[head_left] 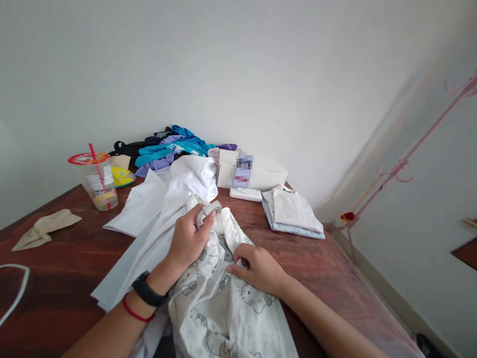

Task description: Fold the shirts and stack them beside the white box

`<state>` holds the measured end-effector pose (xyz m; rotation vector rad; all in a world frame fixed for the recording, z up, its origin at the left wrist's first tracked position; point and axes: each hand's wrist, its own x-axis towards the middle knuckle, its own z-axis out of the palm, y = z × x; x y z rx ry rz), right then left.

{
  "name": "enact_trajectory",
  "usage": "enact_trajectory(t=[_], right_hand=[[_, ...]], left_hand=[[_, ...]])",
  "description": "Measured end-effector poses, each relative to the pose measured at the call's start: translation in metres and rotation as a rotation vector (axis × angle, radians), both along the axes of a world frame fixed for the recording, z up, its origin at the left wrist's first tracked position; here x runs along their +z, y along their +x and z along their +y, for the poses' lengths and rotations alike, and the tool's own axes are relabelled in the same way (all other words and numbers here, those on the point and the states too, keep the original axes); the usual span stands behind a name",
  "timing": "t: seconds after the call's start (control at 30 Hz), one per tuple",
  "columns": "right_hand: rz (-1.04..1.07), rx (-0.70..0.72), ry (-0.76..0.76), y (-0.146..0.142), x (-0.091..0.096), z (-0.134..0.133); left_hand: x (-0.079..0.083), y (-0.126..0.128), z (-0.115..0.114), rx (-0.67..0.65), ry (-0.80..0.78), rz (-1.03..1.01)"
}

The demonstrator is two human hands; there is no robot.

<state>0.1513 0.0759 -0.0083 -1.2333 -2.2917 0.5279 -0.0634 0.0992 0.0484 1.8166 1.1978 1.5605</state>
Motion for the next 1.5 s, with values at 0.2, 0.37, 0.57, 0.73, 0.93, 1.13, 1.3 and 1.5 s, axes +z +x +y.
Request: enact_trajectory(t=[0.2, 0.37, 0.57, 0.73, 0.93, 1.13, 1.3, 1.5], right_hand=[[0.214, -0.226, 0.099, 0.025, 0.001, 0.014], [0.413, -0.500, 0.274, 0.062, 0.020, 0.019], [0.465, -0.737, 0.377, 0.102, 0.035, 0.024], [0.323, -0.816, 0.290, 0.121, 0.029, 0.036], [0.111, -0.659, 0.286, 0.108, 0.028, 0.035], [0.048, -0.021, 0.090, 0.059, 0.025, 0.010], [-0.079, 0.062, -0.019, 0.041, 0.010, 0.008], [-0.002, 0.016, 0.048, 0.037, 0.005, 0.014]], left_hand=[[0.005, -0.008, 0.004, 0.117, 0.049, 0.020], [0.009, -0.027, 0.017, 0.329, 0.126, -0.001], [0.011, -0.051, 0.035, 0.549, 0.137, -0.081], [0.002, -0.066, 0.048, 0.576, 0.032, 0.016], [0.003, -0.059, 0.042, 0.685, 0.260, 0.318], [0.005, -0.015, 0.006, -0.004, 0.560, 0.608], [-0.013, 0.004, -0.004, -0.342, 0.254, 0.866], [-0.017, 0.000, -0.001, -0.143, -0.007, 0.924]])
